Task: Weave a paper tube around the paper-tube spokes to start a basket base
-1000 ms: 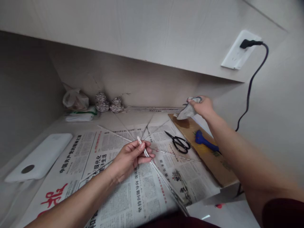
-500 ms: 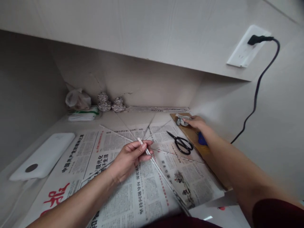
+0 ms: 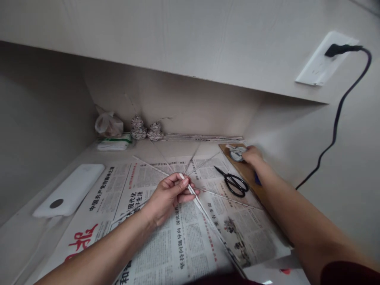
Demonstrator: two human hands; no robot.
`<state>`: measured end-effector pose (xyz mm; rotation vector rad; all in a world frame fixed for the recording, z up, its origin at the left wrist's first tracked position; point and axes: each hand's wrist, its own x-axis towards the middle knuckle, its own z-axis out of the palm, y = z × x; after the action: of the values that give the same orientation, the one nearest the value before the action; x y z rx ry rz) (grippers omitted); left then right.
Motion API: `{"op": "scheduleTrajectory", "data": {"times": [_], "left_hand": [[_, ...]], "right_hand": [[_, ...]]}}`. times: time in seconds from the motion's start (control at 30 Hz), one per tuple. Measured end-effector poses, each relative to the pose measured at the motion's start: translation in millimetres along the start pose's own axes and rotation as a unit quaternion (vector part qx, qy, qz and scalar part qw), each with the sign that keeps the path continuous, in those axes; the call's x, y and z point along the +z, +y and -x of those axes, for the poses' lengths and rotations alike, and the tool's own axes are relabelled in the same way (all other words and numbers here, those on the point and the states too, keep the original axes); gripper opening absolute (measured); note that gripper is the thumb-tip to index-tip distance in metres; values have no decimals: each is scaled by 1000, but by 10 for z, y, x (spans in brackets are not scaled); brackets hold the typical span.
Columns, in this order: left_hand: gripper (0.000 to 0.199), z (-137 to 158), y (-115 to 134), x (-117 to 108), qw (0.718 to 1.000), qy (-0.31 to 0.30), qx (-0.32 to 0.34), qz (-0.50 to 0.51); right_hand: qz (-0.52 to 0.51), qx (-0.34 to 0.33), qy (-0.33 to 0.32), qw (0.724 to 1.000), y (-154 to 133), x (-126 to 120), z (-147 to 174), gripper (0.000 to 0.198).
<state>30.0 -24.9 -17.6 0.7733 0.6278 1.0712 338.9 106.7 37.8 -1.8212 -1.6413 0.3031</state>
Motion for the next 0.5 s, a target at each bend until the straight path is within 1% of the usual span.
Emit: {"op": "scheduleTrajectory", "data": {"times": [0.1,0.2,0.23,0.3,0.33,0.43,0.5], "left_hand": [[20,-10,-10,-9,1000,17,9,1],[19,-26,-15,-16,999,49,11,6],[20,-31,-15,-19,998,57,11,7],[24,-40,-12,-23,998,59,11,6],[25,-43,-10,-26,998,56,13,6],[23,-47,2,-31,998,53,24,15],[19,-46,9,-31,998,56,26,19]], "right_hand": [[-39,-3,-10,999,-121,137,95,26],[-85,-13,-28,996,-282,358,278,26],[-123,-22,-44,991,-351,445,365,25],[-200,-37,-120,972,-502,622,563,27],[-231,-39,-145,961,-577,704,664,29],[-296,-38,-196,934,-737,884,912,31],[-314,-35,-228,921,-766,941,1001,31]]}}
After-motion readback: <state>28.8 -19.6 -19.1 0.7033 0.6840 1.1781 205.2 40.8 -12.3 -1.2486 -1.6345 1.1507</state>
